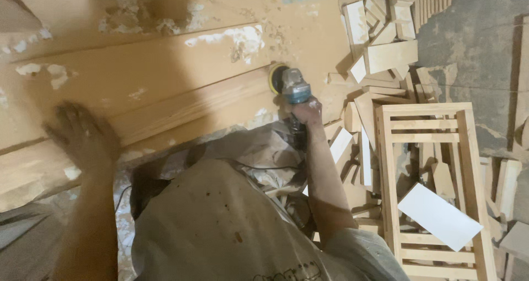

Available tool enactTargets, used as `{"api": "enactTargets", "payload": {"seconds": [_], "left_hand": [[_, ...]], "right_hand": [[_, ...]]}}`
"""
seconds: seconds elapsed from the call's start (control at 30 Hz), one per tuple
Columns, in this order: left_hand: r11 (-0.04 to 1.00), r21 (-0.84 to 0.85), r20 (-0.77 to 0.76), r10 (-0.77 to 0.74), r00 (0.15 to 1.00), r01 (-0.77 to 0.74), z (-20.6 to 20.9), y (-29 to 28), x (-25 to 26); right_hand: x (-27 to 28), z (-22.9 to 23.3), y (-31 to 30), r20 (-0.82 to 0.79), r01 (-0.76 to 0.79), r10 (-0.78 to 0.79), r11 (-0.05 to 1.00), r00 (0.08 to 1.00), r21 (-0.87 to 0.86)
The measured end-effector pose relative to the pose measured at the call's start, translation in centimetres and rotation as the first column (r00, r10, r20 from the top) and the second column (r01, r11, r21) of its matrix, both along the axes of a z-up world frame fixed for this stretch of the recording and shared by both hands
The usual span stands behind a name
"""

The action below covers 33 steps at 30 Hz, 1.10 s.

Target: The person sands wood planks and slats using a power sander, handling them individually and placing them in stacks.

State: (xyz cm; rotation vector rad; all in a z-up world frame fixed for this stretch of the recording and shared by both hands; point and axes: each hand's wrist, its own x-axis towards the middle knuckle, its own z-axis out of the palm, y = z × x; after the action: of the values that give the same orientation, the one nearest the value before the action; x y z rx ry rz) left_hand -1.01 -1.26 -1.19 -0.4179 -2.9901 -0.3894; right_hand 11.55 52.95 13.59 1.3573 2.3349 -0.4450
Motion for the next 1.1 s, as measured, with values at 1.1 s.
{"api": "enactTargets", "payload": {"seconds": [1.1], "left_hand": [[0.897,0.044,-0.291,-0.41,0.864,0.44,0.4,0.2,1.9]], "right_hand": [[22.5,-14.7,-6.3,-0.361,0.441,-0.874,0.478,0.326,-0.76]]}}
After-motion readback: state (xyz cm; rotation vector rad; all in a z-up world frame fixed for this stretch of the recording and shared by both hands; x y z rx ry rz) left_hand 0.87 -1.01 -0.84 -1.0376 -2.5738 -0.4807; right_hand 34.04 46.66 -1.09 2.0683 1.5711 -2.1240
